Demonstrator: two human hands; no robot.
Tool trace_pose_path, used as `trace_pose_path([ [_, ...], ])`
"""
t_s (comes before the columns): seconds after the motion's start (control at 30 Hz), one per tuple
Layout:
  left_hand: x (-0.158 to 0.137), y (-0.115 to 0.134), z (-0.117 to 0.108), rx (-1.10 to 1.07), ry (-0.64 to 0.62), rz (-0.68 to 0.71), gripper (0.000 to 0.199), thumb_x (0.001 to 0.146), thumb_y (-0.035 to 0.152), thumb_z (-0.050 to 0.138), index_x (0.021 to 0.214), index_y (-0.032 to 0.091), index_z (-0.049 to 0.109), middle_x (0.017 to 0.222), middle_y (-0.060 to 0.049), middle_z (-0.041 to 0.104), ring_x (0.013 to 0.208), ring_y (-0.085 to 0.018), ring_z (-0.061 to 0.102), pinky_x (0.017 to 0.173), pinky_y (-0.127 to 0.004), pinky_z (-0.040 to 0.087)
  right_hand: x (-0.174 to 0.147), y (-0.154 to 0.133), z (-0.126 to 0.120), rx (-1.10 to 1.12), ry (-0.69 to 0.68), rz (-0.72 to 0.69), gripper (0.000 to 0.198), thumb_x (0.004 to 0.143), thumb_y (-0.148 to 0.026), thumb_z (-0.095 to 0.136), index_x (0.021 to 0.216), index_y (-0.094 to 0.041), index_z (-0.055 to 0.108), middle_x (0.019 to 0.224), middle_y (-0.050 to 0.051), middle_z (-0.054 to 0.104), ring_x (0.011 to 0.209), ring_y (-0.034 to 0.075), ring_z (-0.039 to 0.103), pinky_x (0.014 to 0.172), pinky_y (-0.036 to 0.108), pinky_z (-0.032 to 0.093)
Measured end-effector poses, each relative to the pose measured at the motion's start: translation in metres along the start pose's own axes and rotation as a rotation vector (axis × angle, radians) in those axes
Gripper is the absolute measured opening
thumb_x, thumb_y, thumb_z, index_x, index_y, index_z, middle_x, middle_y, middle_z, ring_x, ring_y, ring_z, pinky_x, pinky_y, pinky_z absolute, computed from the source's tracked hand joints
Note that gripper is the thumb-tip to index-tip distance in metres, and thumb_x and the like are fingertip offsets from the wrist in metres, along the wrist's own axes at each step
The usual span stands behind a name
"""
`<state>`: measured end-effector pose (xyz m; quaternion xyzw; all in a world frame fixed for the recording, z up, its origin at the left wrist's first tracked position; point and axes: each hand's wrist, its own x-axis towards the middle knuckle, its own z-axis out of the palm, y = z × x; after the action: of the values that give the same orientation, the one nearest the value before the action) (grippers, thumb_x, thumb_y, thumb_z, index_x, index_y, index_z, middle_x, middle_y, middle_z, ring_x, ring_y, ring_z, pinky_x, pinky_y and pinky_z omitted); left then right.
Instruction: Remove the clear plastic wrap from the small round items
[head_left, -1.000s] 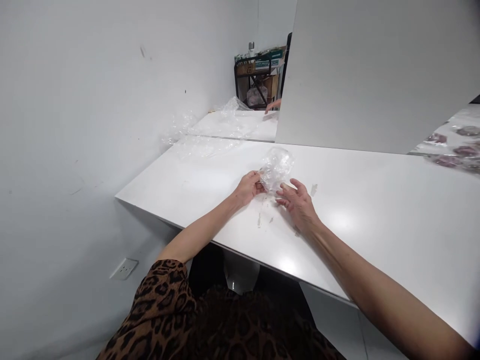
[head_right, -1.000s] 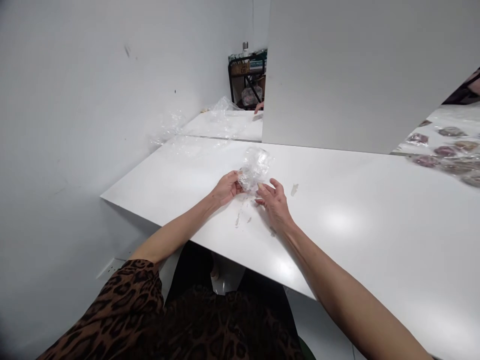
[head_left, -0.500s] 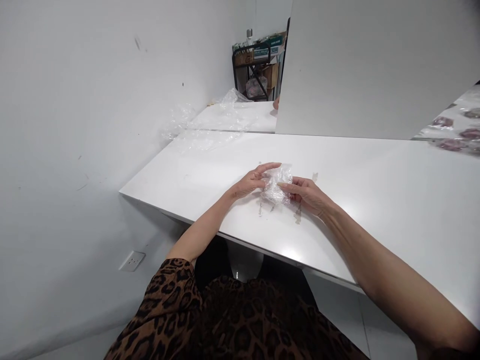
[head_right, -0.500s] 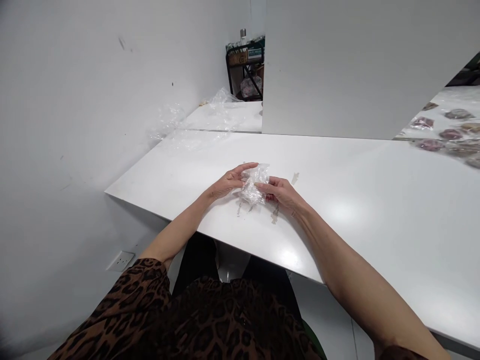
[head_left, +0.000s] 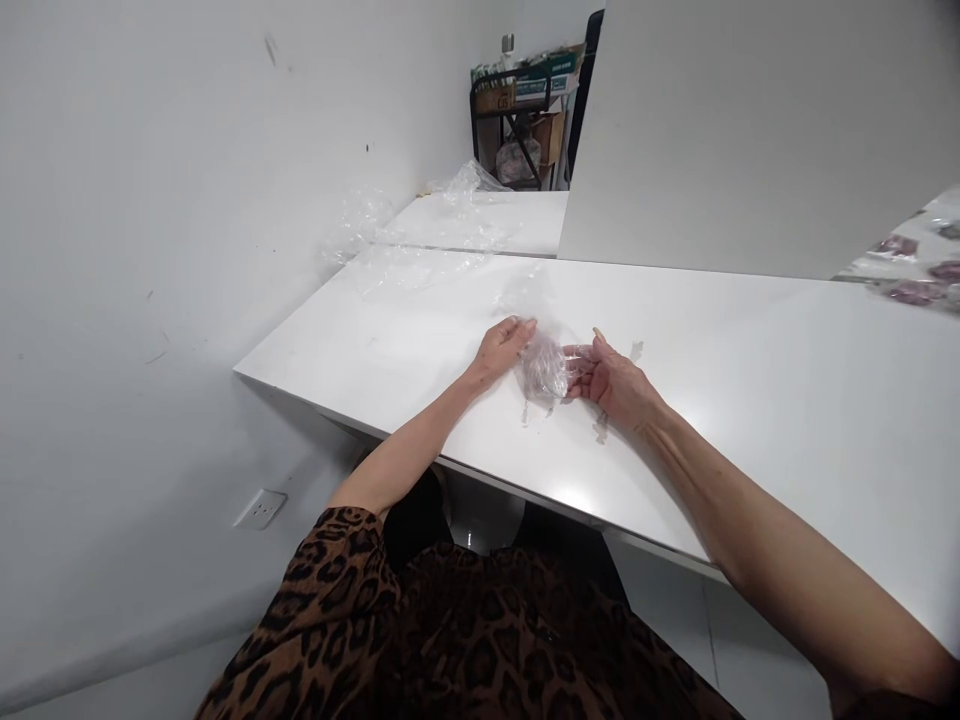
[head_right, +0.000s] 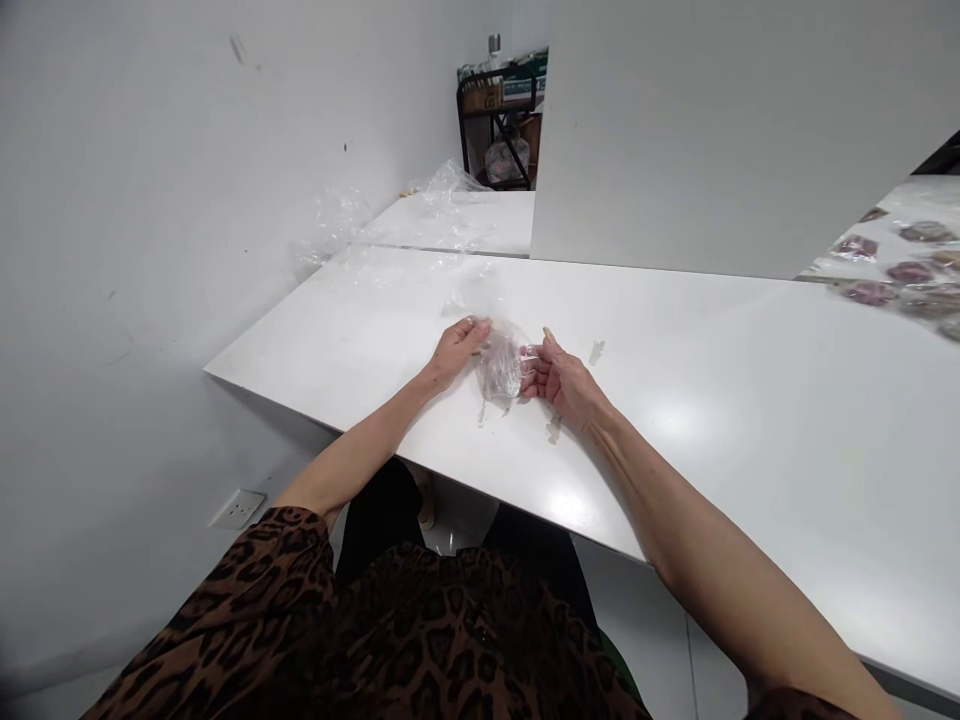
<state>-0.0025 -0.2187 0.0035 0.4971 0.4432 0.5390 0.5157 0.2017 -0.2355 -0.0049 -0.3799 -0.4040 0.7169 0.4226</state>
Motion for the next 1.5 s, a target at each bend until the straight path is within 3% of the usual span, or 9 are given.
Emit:
trace_pose_path([
  [0.23, -0.002, 0.001, -0.003, 0.07, 0.108, -0.049, 0.056, 0.098, 0.057, 0.068, 0.066, 0.02, 0.041, 0.058, 0.006, 0.031, 0.05, -0.007, 0.03, 0.048, -0.023, 0.027, -0.005, 0.003, 0.002, -0.017, -0.065, -0.051, 0.061, 0.071, -0.053, 0.095, 0.117, -0.022, 0.069, 0.102, 0.006, 0.077, 0.077, 0.017, 0.074, 0.065, 0.028, 0.062],
  [0.47, -0.008, 0.011, 0.003, -0.075, -0.07, -0.073, 0.03, 0.091, 0.046, 0.08, 0.105, 0.021, 0.068, 0.087, 0.001, 0.063, 0.072, -0.009, 0.058, 0.066, -0.02, 0.049, -0.01, 0.004, 0.01, -0.029, -0.147, -0.01, 0.057, 0.067, -0.051, 0.096, 0.108, -0.02, 0.072, 0.092, 0.005, 0.076, 0.071, 0.017, 0.071, 0.059, 0.029, 0.061],
  [0.63, -0.008, 0.014, 0.002, -0.08, -0.078, -0.038, 0.055, 0.088, 0.043, 0.082, 0.133, 0.026, 0.056, 0.122, -0.006, 0.067, 0.093, -0.014, 0.07, 0.084, -0.027, 0.056, -0.007, 0.005, 0.019, 0.041, 0.046, -0.058, 0.052, 0.055, -0.034, 0.099, 0.099, -0.019, 0.074, 0.078, -0.001, 0.072, 0.061, 0.011, 0.06, 0.051, 0.023, 0.05],
  [0.77, -0.011, 0.013, -0.002, 0.002, -0.083, 0.01, 0.067, 0.077, 0.032, 0.09, 0.135, 0.024, 0.057, 0.098, -0.001, 0.068, 0.083, -0.012, 0.066, 0.082, -0.026, 0.054, 0.002, 0.006, 0.017, 0.11, 0.228, -0.115, 0.039, 0.05, -0.02, 0.091, 0.082, -0.019, 0.068, 0.067, -0.004, 0.066, 0.055, 0.009, 0.054, 0.045, 0.021, 0.043],
  [0.9, -0.041, 0.022, -0.011, -0.019, -0.085, 0.111, 0.038, 0.071, 0.036, 0.092, 0.101, 0.022, 0.073, 0.082, 0.001, 0.066, 0.08, -0.012, 0.063, 0.081, -0.026, 0.053, 0.01, 0.002, 0.008, 0.18, 0.342, -0.156, 0.023, 0.06, -0.014, 0.081, 0.073, -0.019, 0.063, 0.065, -0.002, 0.063, 0.056, 0.01, 0.055, 0.046, 0.021, 0.045],
  [1.0, -0.074, 0.045, -0.023, 0.152, -0.359, 0.06, 0.025, 0.075, 0.045, 0.09, 0.08, 0.023, 0.078, 0.086, -0.006, 0.073, 0.086, -0.018, 0.068, 0.089, -0.033, 0.056, 0.011, -0.001, 0.003, 0.27, 0.404, -0.177, 0.02, 0.066, -0.01, 0.078, 0.073, -0.018, 0.062, 0.068, 0.0, 0.063, 0.06, 0.011, 0.058, 0.051, 0.022, 0.052],
  [1.13, -0.103, 0.077, -0.025, 0.44, -0.83, -0.059, 0.023, 0.086, 0.045, 0.08, 0.1, 0.027, 0.085, 0.109, -0.012, 0.08, 0.108, -0.027, 0.073, 0.103, -0.042, 0.055, 0.009, 0.0, 0.003, 0.258, 0.401, -0.16, 0.02, 0.071, -0.009, 0.079, 0.076, -0.018, 0.063, 0.068, 0.0, 0.061, 0.06, 0.011, 0.058, 0.052, 0.022, 0.052],
  [1.3, -0.099, 0.062, 0.016, 0.686, -0.399, 0.188, 0.028, 0.089, 0.049, 0.077, 0.1, 0.024, 0.076, 0.112, -0.011, 0.073, 0.099, -0.023, 0.065, 0.096, -0.039, 0.051, 0.005, 0.004, 0.007, 0.164, 0.394, -0.181, 0.021, 0.076, -0.013, 0.08, 0.076, -0.019, 0.059, 0.064, -0.002, 0.058, 0.055, 0.011, 0.054, 0.047, 0.023, 0.046],
  [1.5, -0.073, 0.026, 0.055, 0.844, -0.142, 0.283, 0.017, 0.087, 0.027, 0.078, 0.085, 0.021, 0.061, 0.11, -0.011, 0.065, 0.106, -0.028, 0.057, 0.106, -0.045, 0.043, 0.006, 0.003, 0.005, 0.198, 0.396, -0.166, 0.028, 0.076, -0.013, 0.08, 0.073, -0.021, 0.053, 0.058, -0.005, 0.049, 0.049, 0.009, 0.044, 0.04, 0.02, 0.036],
])
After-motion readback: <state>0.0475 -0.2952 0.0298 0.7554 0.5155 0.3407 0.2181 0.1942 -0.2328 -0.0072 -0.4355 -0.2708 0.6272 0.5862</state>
